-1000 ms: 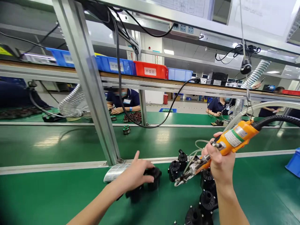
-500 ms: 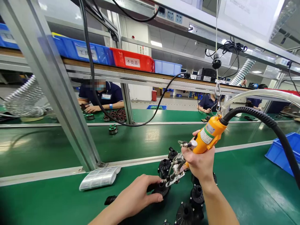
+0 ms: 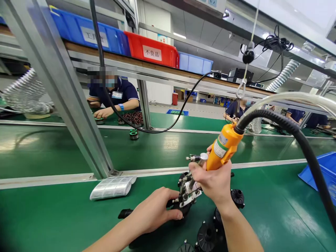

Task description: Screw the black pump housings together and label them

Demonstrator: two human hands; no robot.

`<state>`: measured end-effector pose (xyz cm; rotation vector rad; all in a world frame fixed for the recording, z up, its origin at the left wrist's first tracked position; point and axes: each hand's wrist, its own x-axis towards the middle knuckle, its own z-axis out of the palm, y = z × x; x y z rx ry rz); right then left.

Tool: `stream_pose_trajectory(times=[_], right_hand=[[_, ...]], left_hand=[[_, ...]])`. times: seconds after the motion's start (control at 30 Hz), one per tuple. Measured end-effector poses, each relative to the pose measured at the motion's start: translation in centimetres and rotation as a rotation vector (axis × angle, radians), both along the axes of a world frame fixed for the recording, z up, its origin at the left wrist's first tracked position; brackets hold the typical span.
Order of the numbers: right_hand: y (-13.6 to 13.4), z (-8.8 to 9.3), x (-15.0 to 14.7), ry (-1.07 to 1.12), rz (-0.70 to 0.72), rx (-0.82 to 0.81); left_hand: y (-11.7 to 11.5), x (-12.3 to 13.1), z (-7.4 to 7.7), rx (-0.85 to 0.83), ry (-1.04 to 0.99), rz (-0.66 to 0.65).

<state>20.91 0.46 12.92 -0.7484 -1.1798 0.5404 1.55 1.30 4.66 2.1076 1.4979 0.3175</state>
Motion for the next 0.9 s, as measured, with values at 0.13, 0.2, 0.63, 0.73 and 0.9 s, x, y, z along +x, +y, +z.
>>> stream_pose_trajectory(times=[0.13, 0.2, 0.63, 0.73, 0.9], right_hand=[[0.2, 0.1, -1.3, -0.078, 0.006, -0.008], [0.2, 0.0, -1.6, -0.079, 0.057, -0.014], [1.0, -0.2, 1.4, 0.033, -0.057, -0.010], [0.0, 0.2, 4.9, 0.100, -0.184, 0.060], [-1.6, 0.6, 8.2, 0.108, -0.154, 0.074]], left_hand=[[0.1, 0.1, 0.0, 0.033, 0.027, -0.037], [0.2, 0.2, -0.1, 0.060, 0.048, -0.076], [-1.0, 0.9, -0.5, 0.113, 0.029, -0.025], [-1.5, 2.1, -3.6, 0.110, -0.177, 0.021], [-1.4, 5.0, -8.9, 0.131, -0.675, 0.104]])
